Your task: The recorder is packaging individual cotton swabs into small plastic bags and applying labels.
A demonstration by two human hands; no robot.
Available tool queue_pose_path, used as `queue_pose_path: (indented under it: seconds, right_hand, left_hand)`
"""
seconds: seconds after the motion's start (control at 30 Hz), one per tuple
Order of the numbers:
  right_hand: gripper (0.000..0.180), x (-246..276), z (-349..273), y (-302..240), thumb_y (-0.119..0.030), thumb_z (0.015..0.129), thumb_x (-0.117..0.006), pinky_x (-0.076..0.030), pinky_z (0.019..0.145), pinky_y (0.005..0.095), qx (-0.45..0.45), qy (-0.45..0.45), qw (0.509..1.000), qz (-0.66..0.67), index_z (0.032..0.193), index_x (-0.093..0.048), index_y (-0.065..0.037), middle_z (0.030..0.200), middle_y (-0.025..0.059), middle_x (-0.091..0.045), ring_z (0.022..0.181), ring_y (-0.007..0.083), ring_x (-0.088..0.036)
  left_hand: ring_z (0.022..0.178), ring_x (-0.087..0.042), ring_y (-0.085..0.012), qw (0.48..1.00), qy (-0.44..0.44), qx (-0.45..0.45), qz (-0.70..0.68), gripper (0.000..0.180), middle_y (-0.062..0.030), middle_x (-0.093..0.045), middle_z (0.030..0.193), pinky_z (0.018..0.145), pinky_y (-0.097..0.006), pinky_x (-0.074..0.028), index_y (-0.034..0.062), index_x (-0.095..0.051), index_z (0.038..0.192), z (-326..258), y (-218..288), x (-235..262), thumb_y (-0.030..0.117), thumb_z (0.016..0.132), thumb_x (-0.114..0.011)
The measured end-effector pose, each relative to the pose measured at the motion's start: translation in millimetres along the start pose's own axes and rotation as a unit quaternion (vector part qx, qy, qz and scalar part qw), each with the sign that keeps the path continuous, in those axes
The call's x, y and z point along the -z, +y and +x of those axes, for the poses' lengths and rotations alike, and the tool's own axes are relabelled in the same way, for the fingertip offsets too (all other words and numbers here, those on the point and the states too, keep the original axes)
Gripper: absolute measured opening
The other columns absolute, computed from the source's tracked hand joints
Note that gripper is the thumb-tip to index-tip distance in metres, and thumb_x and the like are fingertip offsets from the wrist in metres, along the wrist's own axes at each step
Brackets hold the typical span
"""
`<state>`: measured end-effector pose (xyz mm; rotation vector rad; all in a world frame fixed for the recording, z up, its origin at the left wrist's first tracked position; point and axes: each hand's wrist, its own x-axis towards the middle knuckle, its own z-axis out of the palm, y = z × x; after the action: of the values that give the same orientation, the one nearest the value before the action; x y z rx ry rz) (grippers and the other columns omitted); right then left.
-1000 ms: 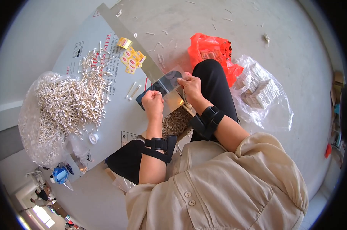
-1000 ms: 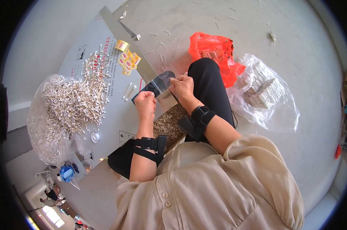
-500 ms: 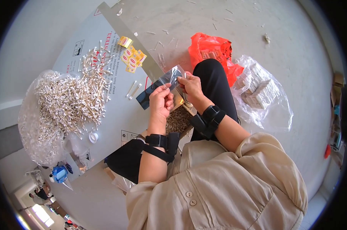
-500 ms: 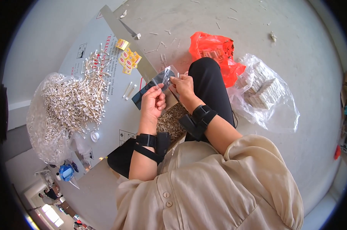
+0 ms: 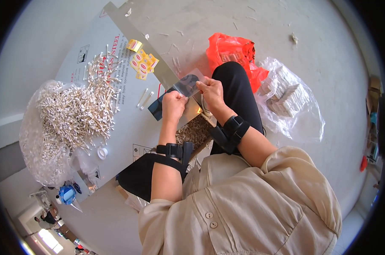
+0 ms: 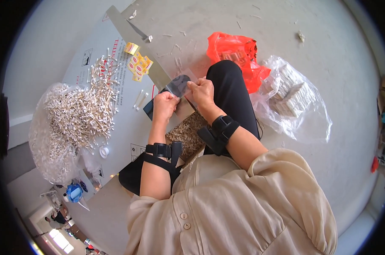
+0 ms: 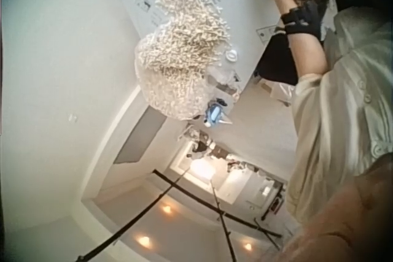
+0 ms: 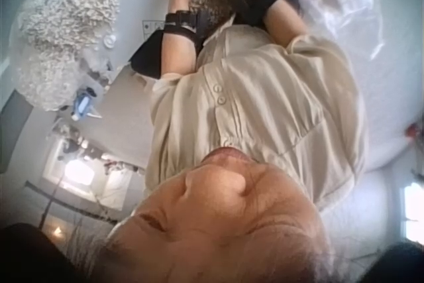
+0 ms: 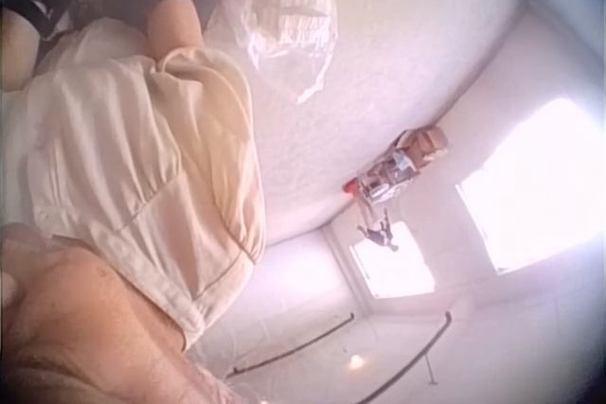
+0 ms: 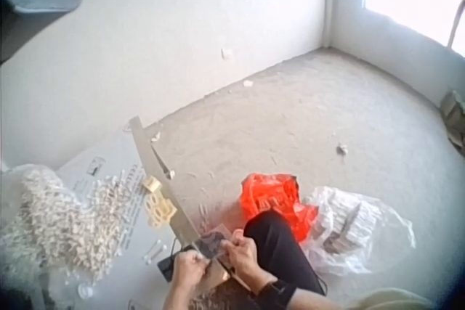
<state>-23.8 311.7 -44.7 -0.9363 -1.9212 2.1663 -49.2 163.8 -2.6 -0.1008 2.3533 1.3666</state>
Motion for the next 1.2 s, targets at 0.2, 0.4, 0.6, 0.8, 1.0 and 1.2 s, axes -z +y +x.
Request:
queue_pose_path:
  seconds: [0.2, 0.4, 0.6, 0.8, 1.0, 1.2]
  right_hand:
    - [0.031, -4.4, -9.2, -28.8, -0.013, 0.080, -0.076, -0.039, 0.050, 0.0332, -0.112, 0.016, 0.991, 0.069, 0.061, -0.060, 0.005, 0.057, 0.0053, -0.054, 0.054, 0.0138, -0.050]
    - [0.025, 3.4, -1.6, 1.1, -0.012, 0.084, -0.074, -0.032, 0.043, 0.0245, -0.022, -0.002, 0.999, 0.024, 0.065, -0.060, -0.006, 0.059, -0.0007, -0.053, 0.049, 0.0071, -0.045]
    - [0.032, -8.1, -24.6, -36.0, -0.004, 0.076, -0.078, -0.048, 0.048, 0.0281, -0.087, -0.059, 0.990, 0.099, 0.055, -0.054, 0.002, 0.058, 0.0050, -0.054, 0.051, 0.0143, -0.056]
    - [0.033, 4.8, -0.6, -5.4, -0.005, 0.080, -0.076, -0.031, 0.045, 0.0248, -0.032, 0.000, 0.999, 0.009, 0.057, -0.052, -0.008, 0.058, -0.0032, -0.046, 0.050, 0.0069, -0.043]
    - [0.027, 3.4, -1.3, 0.3, -0.006, 0.075, -0.080, -0.043, 0.053, 0.0311, -0.014, -0.046, 0.998, 0.031, 0.061, -0.059, 0.004, 0.065, 0.0033, -0.051, 0.060, 0.0134, -0.053]
    - [0.029, -3.3, -11.8, -25.1, -0.006, 0.077, -0.079, -0.044, 0.044, 0.0255, -0.085, -0.056, 0.989, 0.108, 0.059, -0.058, 0.003, 0.069, 0.0044, -0.051, 0.056, 0.0127, -0.054]
  left_hand:
    - [0.056, -0.060, -0.0221, 0.996, 0.018, 0.045, 0.070, 0.019, -0.0138, -0.062, 0.060, 0.057, -0.035, -0.047, -0.0037, -0.063, 0.071, -5.1, 10.0, 4.6, 0.011, 0.075, -0.074]
    - [0.062, -0.064, -0.0313, 0.993, 0.043, 0.022, 0.107, 0.017, -0.0181, -0.064, 0.065, 0.062, -0.039, -0.050, -0.0013, -0.065, 0.073, -6.6, 9.2, -1.5, 0.014, 0.074, -0.074]
    - [0.064, -0.064, -0.0336, 0.985, 0.080, 0.028, 0.151, 0.019, -0.0177, -0.064, 0.065, 0.063, -0.041, -0.050, -0.0002, -0.065, 0.068, -16.2, -16.3, 29.6, 0.017, 0.073, -0.073]
    - [0.066, -0.064, -0.0293, 0.985, 0.146, -0.023, 0.091, 0.010, -0.0126, -0.064, 0.071, 0.065, -0.039, -0.051, 0.0022, -0.063, 0.083, -26.4, -5.4, 14.9, 0.007, 0.077, -0.068]
    - [0.134, -0.038, -0.0342, 0.897, 0.149, -0.261, 0.325, 0.057, -0.0140, -0.045, 0.142, 0.107, -0.050, -0.032, 0.0063, -0.046, 0.136, -42.5, 5.7, 2.4, 0.016, 0.084, -0.067]
    - [0.143, -0.027, -0.0332, 0.860, 0.062, -0.251, 0.440, 0.069, -0.0115, -0.031, 0.155, 0.111, -0.059, -0.023, 0.0065, -0.038, 0.146, -60.6, -3.8, 1.6, 0.034, 0.088, -0.065]
